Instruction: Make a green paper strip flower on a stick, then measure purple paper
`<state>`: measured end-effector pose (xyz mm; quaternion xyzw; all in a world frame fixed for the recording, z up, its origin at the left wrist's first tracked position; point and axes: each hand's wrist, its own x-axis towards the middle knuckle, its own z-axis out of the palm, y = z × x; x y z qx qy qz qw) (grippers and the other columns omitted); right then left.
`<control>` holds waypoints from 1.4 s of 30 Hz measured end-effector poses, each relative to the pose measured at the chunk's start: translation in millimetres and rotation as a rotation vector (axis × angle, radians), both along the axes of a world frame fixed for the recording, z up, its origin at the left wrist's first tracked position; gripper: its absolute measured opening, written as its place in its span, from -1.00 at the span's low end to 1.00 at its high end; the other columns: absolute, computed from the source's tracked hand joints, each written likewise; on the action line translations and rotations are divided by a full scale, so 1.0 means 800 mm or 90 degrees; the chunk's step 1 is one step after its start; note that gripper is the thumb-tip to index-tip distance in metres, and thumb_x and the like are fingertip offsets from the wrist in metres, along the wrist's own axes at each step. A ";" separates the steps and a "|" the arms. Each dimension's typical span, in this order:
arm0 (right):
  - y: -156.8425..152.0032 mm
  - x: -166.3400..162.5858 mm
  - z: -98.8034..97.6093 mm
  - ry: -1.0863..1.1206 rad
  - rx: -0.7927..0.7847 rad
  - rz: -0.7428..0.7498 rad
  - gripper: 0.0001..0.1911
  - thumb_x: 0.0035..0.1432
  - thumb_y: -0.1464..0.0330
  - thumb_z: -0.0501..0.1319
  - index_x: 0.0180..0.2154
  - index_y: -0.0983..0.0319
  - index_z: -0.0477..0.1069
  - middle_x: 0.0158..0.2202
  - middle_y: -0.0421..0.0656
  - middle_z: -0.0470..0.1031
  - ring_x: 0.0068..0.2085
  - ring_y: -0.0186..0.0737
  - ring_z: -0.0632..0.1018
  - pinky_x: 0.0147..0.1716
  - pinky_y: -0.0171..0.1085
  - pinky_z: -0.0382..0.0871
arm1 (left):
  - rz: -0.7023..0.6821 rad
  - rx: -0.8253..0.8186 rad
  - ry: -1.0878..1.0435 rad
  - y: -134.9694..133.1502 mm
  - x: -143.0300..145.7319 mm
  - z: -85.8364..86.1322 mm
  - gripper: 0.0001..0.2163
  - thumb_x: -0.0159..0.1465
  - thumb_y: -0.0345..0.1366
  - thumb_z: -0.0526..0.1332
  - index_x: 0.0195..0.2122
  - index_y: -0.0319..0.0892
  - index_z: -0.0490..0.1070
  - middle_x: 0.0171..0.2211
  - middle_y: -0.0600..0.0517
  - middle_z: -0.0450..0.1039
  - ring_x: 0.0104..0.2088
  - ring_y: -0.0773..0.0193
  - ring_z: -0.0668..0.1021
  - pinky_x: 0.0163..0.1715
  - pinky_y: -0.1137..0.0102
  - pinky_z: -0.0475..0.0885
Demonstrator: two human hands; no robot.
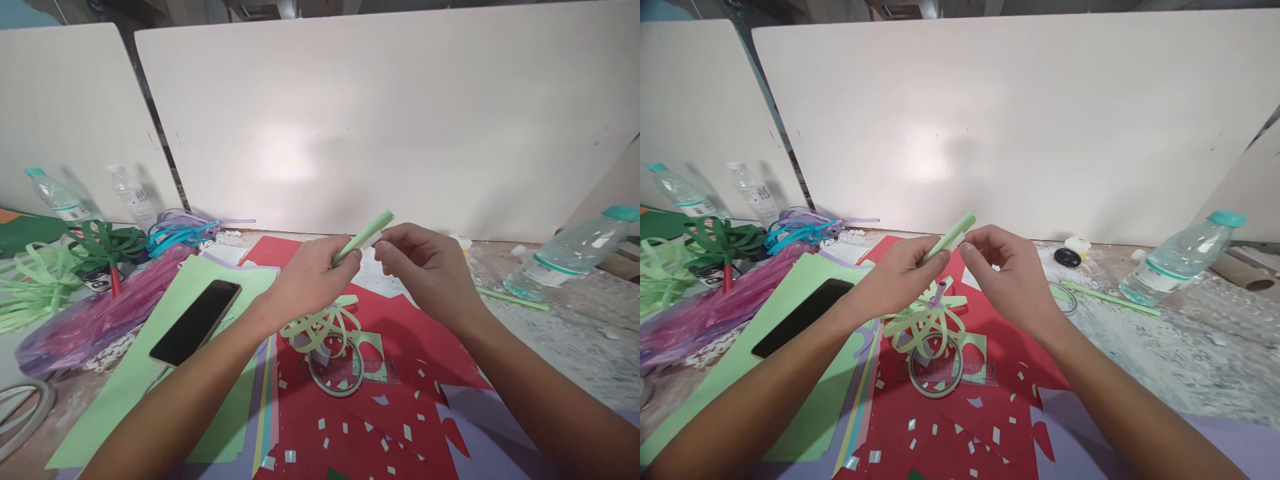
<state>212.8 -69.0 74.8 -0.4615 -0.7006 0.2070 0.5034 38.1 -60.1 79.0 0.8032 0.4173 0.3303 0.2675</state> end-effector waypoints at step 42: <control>0.001 -0.009 -0.008 0.153 -0.080 -0.008 -0.84 0.14 0.25 0.25 -0.40 0.17 0.53 -0.68 -0.31 0.18 -0.60 -0.39 0.20 -0.65 -0.36 0.11 | 0.077 0.153 0.088 0.002 0.004 -0.011 -0.71 0.37 -0.17 -0.06 -0.49 -0.15 0.04 -0.66 0.17 0.08 -0.63 0.40 0.15 -0.58 0.37 -0.03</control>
